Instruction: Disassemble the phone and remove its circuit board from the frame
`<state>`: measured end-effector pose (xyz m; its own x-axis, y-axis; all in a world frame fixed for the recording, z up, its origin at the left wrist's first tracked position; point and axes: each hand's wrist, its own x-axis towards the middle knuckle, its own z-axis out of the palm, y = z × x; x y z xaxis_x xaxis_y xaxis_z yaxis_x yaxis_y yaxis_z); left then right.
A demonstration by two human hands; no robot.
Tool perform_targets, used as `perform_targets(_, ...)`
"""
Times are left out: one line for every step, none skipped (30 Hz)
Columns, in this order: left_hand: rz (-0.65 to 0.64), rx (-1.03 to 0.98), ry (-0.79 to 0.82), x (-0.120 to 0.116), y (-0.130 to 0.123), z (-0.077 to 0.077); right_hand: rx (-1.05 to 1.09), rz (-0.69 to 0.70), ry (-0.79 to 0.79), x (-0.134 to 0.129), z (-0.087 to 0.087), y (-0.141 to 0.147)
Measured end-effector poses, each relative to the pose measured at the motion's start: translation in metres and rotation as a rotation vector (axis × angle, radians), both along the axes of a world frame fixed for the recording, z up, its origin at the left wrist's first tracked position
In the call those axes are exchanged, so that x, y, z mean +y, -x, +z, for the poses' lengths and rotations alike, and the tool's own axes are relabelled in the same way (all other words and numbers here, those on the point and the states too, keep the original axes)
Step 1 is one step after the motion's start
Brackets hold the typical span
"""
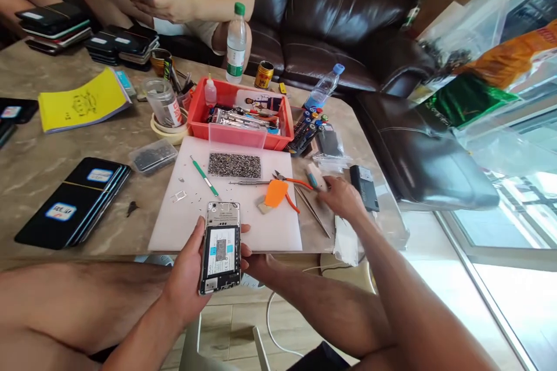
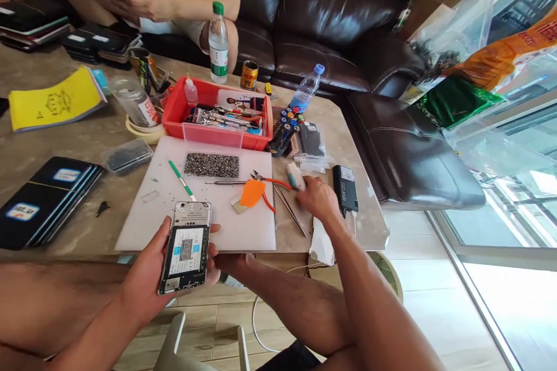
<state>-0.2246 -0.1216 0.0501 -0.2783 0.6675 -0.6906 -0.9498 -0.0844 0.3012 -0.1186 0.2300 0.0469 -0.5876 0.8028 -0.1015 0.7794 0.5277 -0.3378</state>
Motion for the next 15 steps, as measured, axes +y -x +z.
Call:
perform_targets(0.002, -0.005, -0.031, -0.001, -0.001, -0.002, 0.028, -0.035, 0.015, 0.003, 0.006, 0.001)
perform_targets(0.005, -0.005, -0.061, -0.001, -0.002, -0.003, 0.066, -0.074, 0.036, 0.004, 0.013, 0.002)
perform_targets(0.010, -0.006, -0.088, -0.001, -0.004, -0.003, 0.114, -0.111, 0.064, 0.004, 0.021, 0.002)
perform_targets(0.013, -0.009, -0.114, -0.001, -0.005, -0.003, 0.171, -0.137, 0.101, 0.002, 0.029, 0.003)
perform_targets(0.016, -0.014, -0.137, -0.001, -0.006, -0.003, 0.249, -0.152, 0.150, -0.004, 0.036, 0.004)
perform_targets(0.020, -0.021, -0.159, 0.001, -0.008, -0.002, 0.346, -0.156, 0.204, -0.012, 0.043, 0.006)
perform_targets(0.027, -0.026, -0.183, 0.002, -0.009, -0.001, 0.478, -0.158, 0.276, -0.023, 0.050, 0.010)
perform_targets(0.034, -0.031, -0.210, 0.003, -0.010, 0.001, 0.718, -0.173, 0.415, -0.037, 0.055, 0.014)
perform_targets(0.041, -0.032, -0.239, 0.005, -0.011, 0.002, 0.918, -0.174, 0.547, -0.052, 0.061, 0.020)
perform_targets(0.044, -0.034, -0.268, 0.006, -0.013, 0.002, 1.048, -0.163, 0.652, -0.068, 0.066, 0.026)
perform_targets(0.045, -0.041, -0.296, 0.007, -0.014, 0.003, 1.113, -0.130, 0.739, -0.084, 0.071, 0.033)
perform_targets(0.041, -0.053, -0.315, 0.008, -0.016, 0.004, 1.132, -0.066, 0.815, -0.100, 0.076, 0.041)
perform_targets(0.038, -0.067, -0.326, 0.008, -0.017, 0.005, 1.128, 0.005, 0.870, -0.115, 0.081, 0.048)
perform_targets(0.041, -0.079, -0.330, 0.008, -0.019, 0.007, 1.125, 0.068, 0.903, -0.128, 0.085, 0.056)
perform_targets(0.052, -0.085, -0.330, 0.009, -0.021, 0.008, 1.108, 0.119, 0.928, -0.140, 0.090, 0.063)
